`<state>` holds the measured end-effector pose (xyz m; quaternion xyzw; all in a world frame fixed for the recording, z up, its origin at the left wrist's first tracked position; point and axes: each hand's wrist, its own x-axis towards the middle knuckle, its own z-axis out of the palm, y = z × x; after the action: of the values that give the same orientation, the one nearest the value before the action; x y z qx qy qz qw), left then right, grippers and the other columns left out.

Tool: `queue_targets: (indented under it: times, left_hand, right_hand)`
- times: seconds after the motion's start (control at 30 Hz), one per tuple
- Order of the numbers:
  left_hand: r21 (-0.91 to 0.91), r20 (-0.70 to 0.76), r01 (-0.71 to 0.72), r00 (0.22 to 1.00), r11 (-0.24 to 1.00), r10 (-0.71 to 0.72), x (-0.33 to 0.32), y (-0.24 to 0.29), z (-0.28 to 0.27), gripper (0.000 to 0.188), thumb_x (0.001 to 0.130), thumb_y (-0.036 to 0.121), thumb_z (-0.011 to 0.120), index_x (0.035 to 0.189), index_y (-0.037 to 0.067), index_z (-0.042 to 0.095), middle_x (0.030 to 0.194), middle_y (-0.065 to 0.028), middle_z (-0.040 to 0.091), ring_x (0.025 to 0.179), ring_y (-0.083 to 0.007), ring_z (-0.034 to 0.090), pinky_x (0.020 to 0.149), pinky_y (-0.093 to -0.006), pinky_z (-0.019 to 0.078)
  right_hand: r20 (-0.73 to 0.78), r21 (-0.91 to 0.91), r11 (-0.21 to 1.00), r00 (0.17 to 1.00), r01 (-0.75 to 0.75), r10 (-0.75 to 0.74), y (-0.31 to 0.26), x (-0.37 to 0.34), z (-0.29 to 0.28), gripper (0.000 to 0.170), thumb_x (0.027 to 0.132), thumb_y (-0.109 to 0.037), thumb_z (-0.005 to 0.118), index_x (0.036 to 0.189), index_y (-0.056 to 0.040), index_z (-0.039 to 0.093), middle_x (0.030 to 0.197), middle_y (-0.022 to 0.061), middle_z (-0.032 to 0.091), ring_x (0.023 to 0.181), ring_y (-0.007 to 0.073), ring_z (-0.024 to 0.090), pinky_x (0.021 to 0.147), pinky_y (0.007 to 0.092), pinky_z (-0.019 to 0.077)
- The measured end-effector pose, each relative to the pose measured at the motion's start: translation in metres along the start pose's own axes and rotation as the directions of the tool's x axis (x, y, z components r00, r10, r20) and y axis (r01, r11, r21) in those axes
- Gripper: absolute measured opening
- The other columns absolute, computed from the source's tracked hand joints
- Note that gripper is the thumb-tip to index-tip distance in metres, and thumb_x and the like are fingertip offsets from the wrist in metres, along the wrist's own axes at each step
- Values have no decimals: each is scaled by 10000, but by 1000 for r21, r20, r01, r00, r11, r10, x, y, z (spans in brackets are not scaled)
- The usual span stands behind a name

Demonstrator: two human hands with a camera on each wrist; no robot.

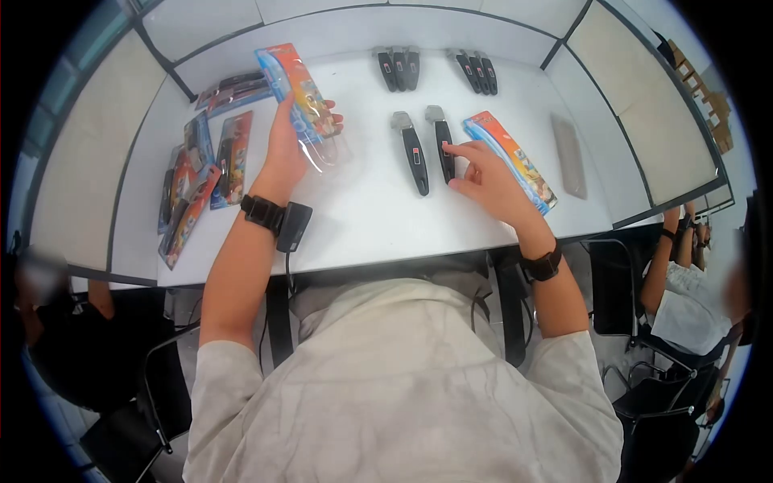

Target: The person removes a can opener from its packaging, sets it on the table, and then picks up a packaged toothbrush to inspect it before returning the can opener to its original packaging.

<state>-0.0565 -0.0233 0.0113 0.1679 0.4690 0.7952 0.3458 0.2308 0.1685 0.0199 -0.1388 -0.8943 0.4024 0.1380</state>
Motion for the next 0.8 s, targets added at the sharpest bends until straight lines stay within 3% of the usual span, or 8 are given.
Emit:
queue_targets:
  times: [0.17, 0.37, 0.47, 0.6, 0.7, 0.8]
  left_hand:
    - [11, -6, -13, 1000, 1000, 13, 0, -1, 1, 528, 1077, 420, 353, 1303, -28, 517, 1148, -184, 677, 992, -313, 699, 914, -443, 570]
    - [-13, 23, -15, 1000, 1000, 16, 2, -2, -1, 524, 1078, 424, 347, 1284, -23, 529, 1147, -180, 678, 983, -307, 701, 910, -446, 566]
    - [-31, 23, -3, 1000, 1000, 3, 3, -4, -3, 524, 1079, 424, 349, 1283, -23, 530, 1142, -176, 678, 977, -302, 700, 911, -443, 566]
    - [-28, 5, -25, 1000, 999, 26, 1, -2, 1, 526, 1077, 430, 359, 1295, -23, 514, 1136, -169, 672, 983, -299, 694, 905, -439, 568]
    - [-30, 17, -30, 999, 999, 30, 1, -2, 0, 541, 1076, 444, 372, 1330, -22, 475, 1134, -165, 659, 995, -304, 686, 897, -439, 570]
    - [-29, 15, -38, 999, 999, 38, 1, -1, 0, 534, 1077, 438, 365, 1319, -22, 487, 1135, -167, 664, 993, -302, 689, 900, -438, 570]
  right_hand:
    - [73, -96, 993, 995, 75, -68, -12, 4, -3, 516, 839, 23, 692, 1339, -86, 626, 1211, 64, 612, 811, 203, 558, 786, 296, 508]
    - [59, -192, 974, 992, 122, -113, -10, 9, -3, 392, 912, -133, 700, 1299, -107, 645, 1416, 88, 574, 1097, 271, 632, 933, 350, 520]
    - [97, -272, 947, 984, 173, -151, -9, 10, -3, 390, 927, -217, 709, 1298, -115, 643, 1453, 105, 553, 1231, 310, 588, 1012, 378, 489]
    - [76, -425, 870, 967, 252, -243, -25, 13, 1, 465, 914, -270, 730, 1350, -153, 620, 1535, 153, 462, 1378, 374, 453, 1101, 431, 421]
    - [187, -505, 768, 919, 393, -347, -23, 15, 12, 571, 943, -342, 691, 1461, -167, 527, 1625, 179, 319, 1491, 408, 291, 1161, 457, 358]
    - [235, -523, 775, 934, 355, -269, -11, 17, 23, 665, 975, -411, 629, 1554, -177, 401, 1672, 184, 196, 1544, 403, 163, 1209, 463, 286]
